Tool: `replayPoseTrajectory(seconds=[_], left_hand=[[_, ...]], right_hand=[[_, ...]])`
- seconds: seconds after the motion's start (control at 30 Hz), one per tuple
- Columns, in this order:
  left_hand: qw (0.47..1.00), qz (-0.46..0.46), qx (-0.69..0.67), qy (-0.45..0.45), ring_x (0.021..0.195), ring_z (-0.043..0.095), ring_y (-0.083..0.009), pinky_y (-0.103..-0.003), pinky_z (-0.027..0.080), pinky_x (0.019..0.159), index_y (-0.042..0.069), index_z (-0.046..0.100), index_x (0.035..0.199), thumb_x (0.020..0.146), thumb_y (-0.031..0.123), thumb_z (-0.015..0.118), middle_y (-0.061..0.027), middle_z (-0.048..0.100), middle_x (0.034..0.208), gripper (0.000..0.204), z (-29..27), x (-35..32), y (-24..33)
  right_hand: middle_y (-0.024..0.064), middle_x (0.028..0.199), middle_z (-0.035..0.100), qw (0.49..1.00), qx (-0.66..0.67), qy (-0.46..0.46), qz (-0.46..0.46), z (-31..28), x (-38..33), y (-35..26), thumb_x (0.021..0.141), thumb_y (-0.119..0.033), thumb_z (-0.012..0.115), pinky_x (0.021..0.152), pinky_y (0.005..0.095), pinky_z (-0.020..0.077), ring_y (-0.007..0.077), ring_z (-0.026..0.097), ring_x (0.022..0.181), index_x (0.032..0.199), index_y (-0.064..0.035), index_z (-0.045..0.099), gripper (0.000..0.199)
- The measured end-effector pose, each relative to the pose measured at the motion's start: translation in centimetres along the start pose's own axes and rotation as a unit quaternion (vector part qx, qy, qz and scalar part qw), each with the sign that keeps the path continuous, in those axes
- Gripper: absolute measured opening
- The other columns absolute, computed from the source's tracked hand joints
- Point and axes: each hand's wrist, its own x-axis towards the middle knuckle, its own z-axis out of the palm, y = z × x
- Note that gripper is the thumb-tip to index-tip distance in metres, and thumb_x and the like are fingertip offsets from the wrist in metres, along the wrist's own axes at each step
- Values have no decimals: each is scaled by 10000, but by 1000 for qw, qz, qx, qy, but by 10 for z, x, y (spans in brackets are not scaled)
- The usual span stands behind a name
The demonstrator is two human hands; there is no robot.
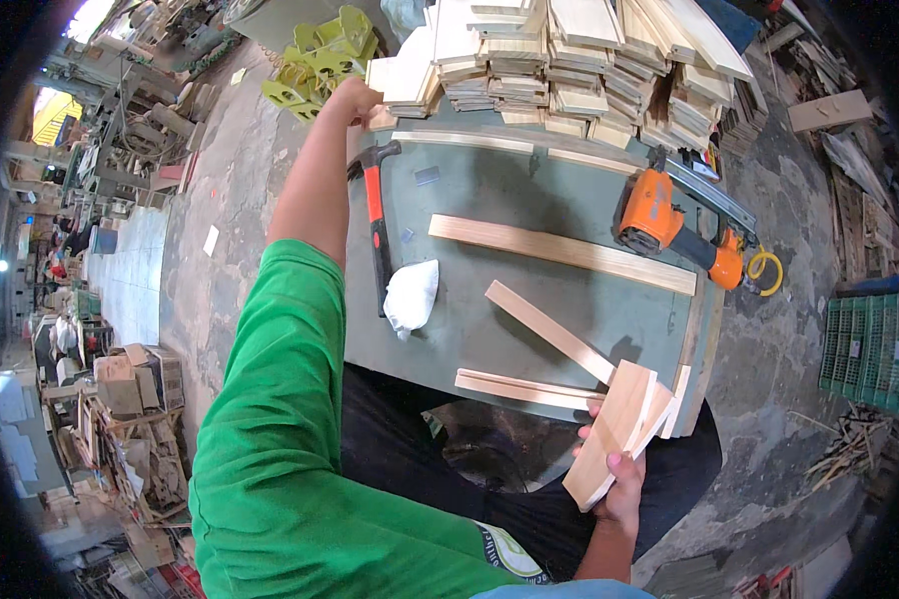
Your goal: Assembling a small wooden box by gluing and nailing wooden slats together.
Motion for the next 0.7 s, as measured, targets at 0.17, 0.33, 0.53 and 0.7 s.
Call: replayPoseTrajectory(seconds=[0.17, 0.33, 0.53, 0.7], left_hand=[[981, -35, 49, 185, 896, 705, -357, -432, 565, 795, -18, 729, 953, 870, 377, 603, -209, 722, 1036, 422, -63, 32, -72], [965, 105, -83, 226, 754, 662, -289, -429, 519, 705, 36, 717, 975, 955, 349, 565, -164, 711, 894, 349, -52, 11, -14], [967, 60, -249, 14, 576, 408, -169, -397, 352, 550, 116, 546, 718, 979, 523, 559, -13, 456, 642, 483, -30, -26, 34], [927, 267, -94, 245, 966, 658, -340, -437, 482, 854, -39, 665, 1064, 972, 368, 516, -224, 697, 1021, 443, -34, -114, 45]], right_hand=[[174, 1277, 566, 999, 18, -34, -3, 2, 0, 2, 727, -360, 735, 776, 349, 590, 237, 634, 1014, 1488, 30, 310, 955], [192, 1311, 545, 999, 3, -8, -31, -8, -8, 0, 766, -363, 733, 871, 373, 571, 269, 635, 1069, 1486, 47, 301, 935], [208, 1364, 517, 997, -11, -14, -77, -9, -9, 0, 812, -387, 694, 902, 389, 550, 286, 625, 1114, 1485, 55, 302, 896], [142, 1351, 532, 979, -124, 8, -163, -6, -12, -20, 797, -291, 744, 940, 359, 510, 230, 603, 1128, 1471, 21, 365, 834]])
